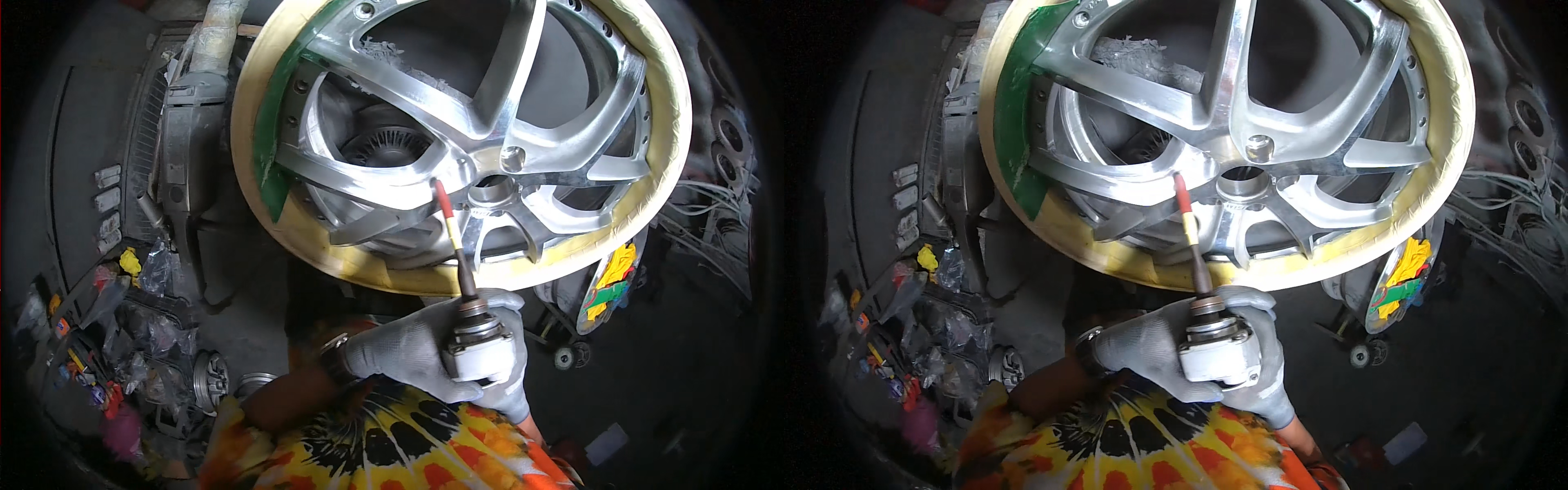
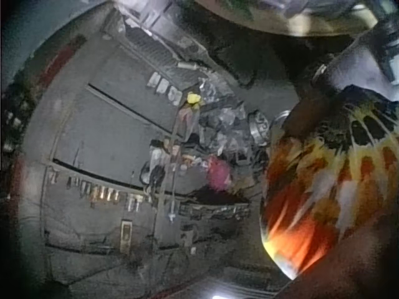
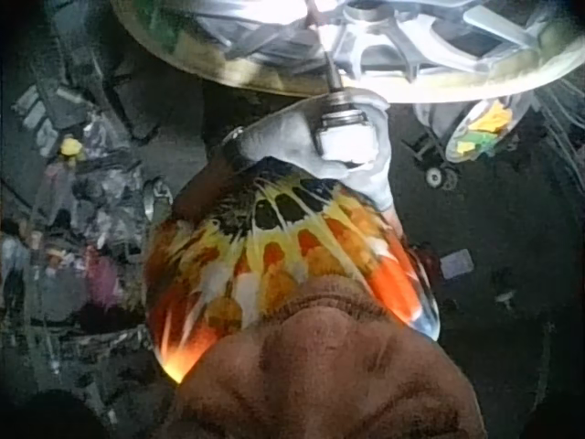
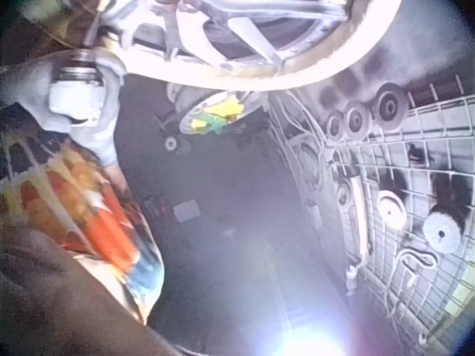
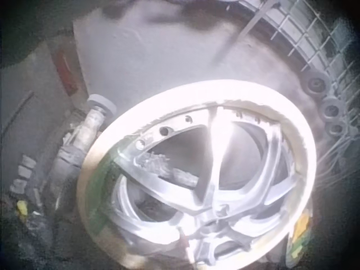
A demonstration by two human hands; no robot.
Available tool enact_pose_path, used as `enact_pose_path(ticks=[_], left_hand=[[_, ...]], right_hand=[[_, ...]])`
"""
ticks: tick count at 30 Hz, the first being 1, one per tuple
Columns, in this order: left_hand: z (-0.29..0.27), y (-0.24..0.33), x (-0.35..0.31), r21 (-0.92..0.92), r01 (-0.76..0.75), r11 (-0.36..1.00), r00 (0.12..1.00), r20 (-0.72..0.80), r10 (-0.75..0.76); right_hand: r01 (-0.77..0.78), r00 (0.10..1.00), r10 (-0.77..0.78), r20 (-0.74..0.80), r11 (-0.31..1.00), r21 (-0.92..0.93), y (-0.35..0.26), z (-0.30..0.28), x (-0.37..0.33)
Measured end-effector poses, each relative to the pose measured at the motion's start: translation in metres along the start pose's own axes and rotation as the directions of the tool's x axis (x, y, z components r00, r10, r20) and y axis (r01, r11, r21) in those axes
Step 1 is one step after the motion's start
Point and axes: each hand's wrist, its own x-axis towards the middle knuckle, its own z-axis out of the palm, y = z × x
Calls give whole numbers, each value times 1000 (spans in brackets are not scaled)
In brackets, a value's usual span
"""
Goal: The person uses a handheld power grinder to sand the inner spokes and edges of a silver car wheel rim.
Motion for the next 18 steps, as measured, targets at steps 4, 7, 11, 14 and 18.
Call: enact_pose_path(ticks=[4, 7, 11, 14, 18], left_hand=[[3, 4, 12, -311, 137, 941, 979, -104, -177], [0, 4, 12, -257, 152, 954, 984, -55, -172], [-3, 4, 4, -129, 111, 985, 992, -47, -118], [-1, -3, -11, -155, 115, 981, 992, -36, -122], [8, -2, -36, -239, 117, 964, 986, -86, -141]], right_hand=[[-16, 998, 14, -64, 999, -35, 1, -7, 1], [-21, 999, 17, -37, 996, -92, 3, -8, 2], [-51, 998, 49, -32, 997, -49, 7, -2, -3], [-25, 1000, 25, 5, 998, 56, -2, 8, 0], [50, 999, -50, -4, 996, 74, -2, 26, -1]])
